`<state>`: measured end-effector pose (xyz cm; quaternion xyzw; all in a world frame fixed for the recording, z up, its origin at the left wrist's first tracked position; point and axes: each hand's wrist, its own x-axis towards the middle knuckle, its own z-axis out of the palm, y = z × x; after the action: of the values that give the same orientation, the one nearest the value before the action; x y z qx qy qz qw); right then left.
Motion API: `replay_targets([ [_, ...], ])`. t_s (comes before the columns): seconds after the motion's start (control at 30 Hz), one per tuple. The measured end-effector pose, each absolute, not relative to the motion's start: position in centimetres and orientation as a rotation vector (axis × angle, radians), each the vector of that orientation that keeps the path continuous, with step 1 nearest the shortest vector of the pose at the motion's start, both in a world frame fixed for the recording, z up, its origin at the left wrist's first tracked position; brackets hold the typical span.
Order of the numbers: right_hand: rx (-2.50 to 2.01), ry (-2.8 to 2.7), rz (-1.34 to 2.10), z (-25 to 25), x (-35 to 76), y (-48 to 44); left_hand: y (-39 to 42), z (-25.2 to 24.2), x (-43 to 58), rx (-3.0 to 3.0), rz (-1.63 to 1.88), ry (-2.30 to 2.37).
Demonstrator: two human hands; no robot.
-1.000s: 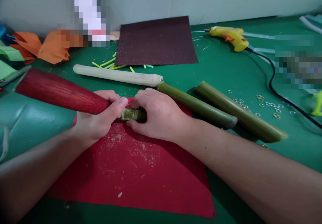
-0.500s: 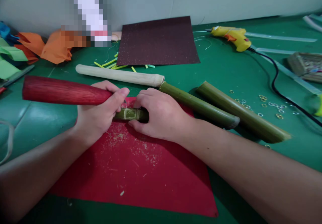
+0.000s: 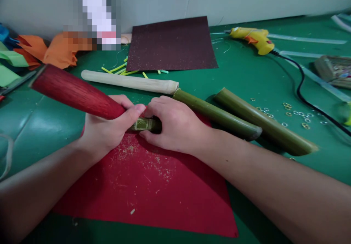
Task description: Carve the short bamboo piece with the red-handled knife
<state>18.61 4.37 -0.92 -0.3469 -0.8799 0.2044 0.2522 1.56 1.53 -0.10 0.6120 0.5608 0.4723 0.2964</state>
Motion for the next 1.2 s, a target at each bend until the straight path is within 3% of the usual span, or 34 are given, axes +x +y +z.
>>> replay_targets([
  [0.53, -0.957, -2.372, 0.546, -1.03, 18.57, 4.27, 1.6, 0.41, 1.41, 1.645, 1.071, 1.377],
  [0.77, -0.944, -2.383, 0.552, -0.97, 18.56, 4.45, 1.43, -0.04, 1.52, 1.614, 1.253, 1.504],
  [1.2, -0.945, -2.372, 0.585, -1.07, 18.65, 4.29, 1.32, 0.65, 1.45, 1.617, 1.195, 1.379],
])
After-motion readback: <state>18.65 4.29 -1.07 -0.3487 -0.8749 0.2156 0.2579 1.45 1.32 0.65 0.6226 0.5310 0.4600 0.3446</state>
